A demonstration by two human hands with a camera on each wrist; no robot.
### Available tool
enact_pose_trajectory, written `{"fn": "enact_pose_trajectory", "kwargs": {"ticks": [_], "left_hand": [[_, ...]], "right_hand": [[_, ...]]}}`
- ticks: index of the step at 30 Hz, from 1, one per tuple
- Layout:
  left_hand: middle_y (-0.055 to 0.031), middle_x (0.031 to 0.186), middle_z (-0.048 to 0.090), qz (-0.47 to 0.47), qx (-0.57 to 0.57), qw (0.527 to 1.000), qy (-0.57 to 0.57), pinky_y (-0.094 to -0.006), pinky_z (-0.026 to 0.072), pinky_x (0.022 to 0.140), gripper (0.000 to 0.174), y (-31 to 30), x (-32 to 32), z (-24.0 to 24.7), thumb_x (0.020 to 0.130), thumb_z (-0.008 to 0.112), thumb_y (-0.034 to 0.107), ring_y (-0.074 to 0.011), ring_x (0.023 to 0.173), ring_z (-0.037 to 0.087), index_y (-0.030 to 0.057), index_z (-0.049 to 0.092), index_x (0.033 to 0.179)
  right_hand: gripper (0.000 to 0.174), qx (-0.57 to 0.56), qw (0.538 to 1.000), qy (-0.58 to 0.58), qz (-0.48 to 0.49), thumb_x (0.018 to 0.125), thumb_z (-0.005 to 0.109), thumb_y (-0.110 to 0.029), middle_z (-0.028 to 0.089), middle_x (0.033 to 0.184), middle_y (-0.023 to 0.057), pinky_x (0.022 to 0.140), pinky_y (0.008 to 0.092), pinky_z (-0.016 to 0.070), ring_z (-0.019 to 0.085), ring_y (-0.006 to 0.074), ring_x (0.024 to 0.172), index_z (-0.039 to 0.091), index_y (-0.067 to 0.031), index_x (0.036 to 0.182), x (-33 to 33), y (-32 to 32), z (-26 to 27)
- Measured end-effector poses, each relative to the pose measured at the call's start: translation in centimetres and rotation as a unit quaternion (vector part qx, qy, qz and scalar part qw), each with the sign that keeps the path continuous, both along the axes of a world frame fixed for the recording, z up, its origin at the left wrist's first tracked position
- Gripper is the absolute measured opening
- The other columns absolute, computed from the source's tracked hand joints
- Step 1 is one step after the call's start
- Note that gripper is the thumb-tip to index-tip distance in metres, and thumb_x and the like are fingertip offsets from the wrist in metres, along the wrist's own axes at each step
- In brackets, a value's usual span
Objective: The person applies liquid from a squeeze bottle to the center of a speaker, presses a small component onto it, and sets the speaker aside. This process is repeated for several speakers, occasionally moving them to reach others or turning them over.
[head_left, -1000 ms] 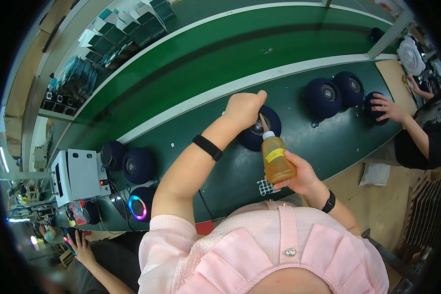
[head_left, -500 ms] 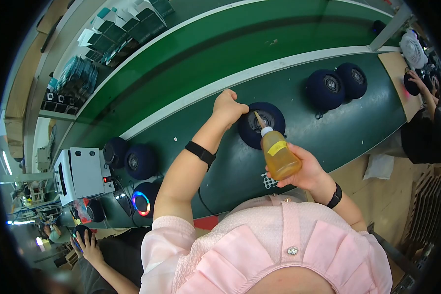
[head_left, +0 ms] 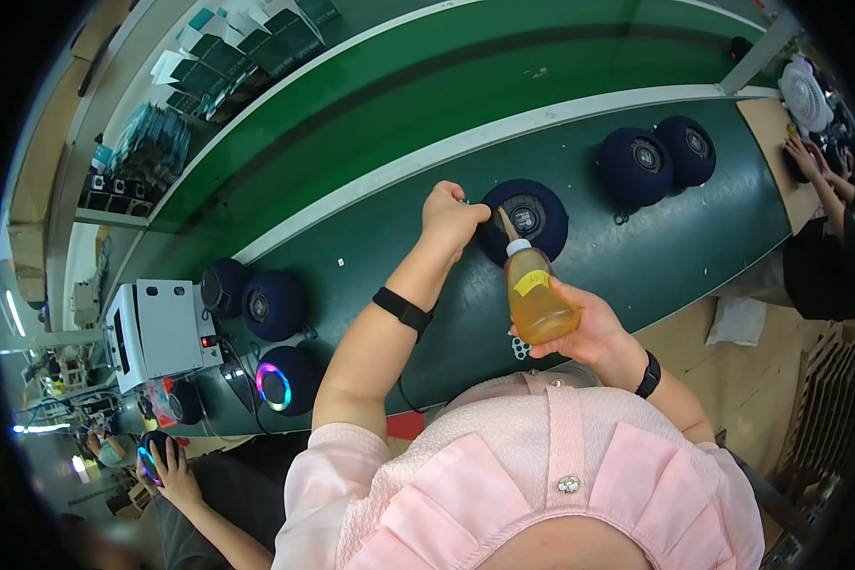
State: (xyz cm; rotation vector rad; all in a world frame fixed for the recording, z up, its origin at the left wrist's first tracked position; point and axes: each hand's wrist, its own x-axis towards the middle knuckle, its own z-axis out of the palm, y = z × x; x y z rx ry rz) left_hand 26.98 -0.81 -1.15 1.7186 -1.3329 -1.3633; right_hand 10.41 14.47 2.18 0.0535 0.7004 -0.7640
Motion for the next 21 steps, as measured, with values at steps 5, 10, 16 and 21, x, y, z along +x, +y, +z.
{"fn": "enact_pose_trajectory", "kwargs": {"ticks": [5, 10, 16, 21], "left_hand": [[-0.0016, 0.071, 0.044, 0.01, 0.0, 1.0, 0.008, -0.026, 0.0348, 0.051, 0.037, 0.2, -0.2, 0.1, 0.054, 0.069, 0.0, -0.0112, 0.061, 0.043, 0.003, 0.046, 0.083], [-0.0023, 0.072, 0.046, 0.008, -0.007, 1.0, -0.006, -0.0256, 0.0356, 0.051, 0.038, 0.3, -0.3, 0.5, 0.055, 0.069, 0.001, -0.0115, 0.062, 0.044, 0.0024, 0.046, 0.085], [-0.0021, 0.071, 0.046, 0.0, -0.02, 1.0, -0.018, -0.0254, 0.0356, 0.051, 0.037, 0.3, -0.2, 0.3, 0.056, 0.069, 0.002, -0.0113, 0.061, 0.044, 0.0025, 0.046, 0.085], [-0.0037, 0.068, 0.047, -0.008, -0.025, 0.999, -0.037, -0.0272, 0.0408, 0.053, 0.036, 0.0, -0.1, -0.3, 0.056, 0.07, 0.003, -0.0133, 0.059, 0.048, 0.0016, 0.046, 0.083]], "right_hand": [[0.046, 0.019, 0.999, 0.036, -0.002, 0.094, 0.038, -0.038, 0.056, 0.104, 0.0215, 0.057, 0.0436, 0.0566, 0.06, 0.037, 0.092, 0.042, -0.001, 0.121, 0.1, 0.5, -0.7], [0.048, 0.003, 0.999, 0.043, 0.001, 0.093, 0.038, -0.039, 0.057, 0.103, 0.0208, 0.056, 0.0414, 0.0571, 0.061, 0.0355, 0.09, 0.042, -0.0003, 0.121, -0.1, 0.3, -0.1], [0.048, -0.034, 0.997, 0.065, 0.014, 0.093, 0.035, -0.039, 0.057, 0.103, 0.0202, 0.056, 0.039, 0.0575, 0.062, 0.031, 0.089, 0.043, -0.0003, 0.12, -0.5, 1.1, -0.7], [0.043, -0.045, 0.994, 0.101, 0.017, 0.091, 0.044, -0.038, 0.059, 0.103, 0.0139, 0.061, 0.0398, 0.0557, 0.062, 0.0251, 0.09, 0.046, -0.0035, 0.117, -0.8, 1.3, -0.5]]}}
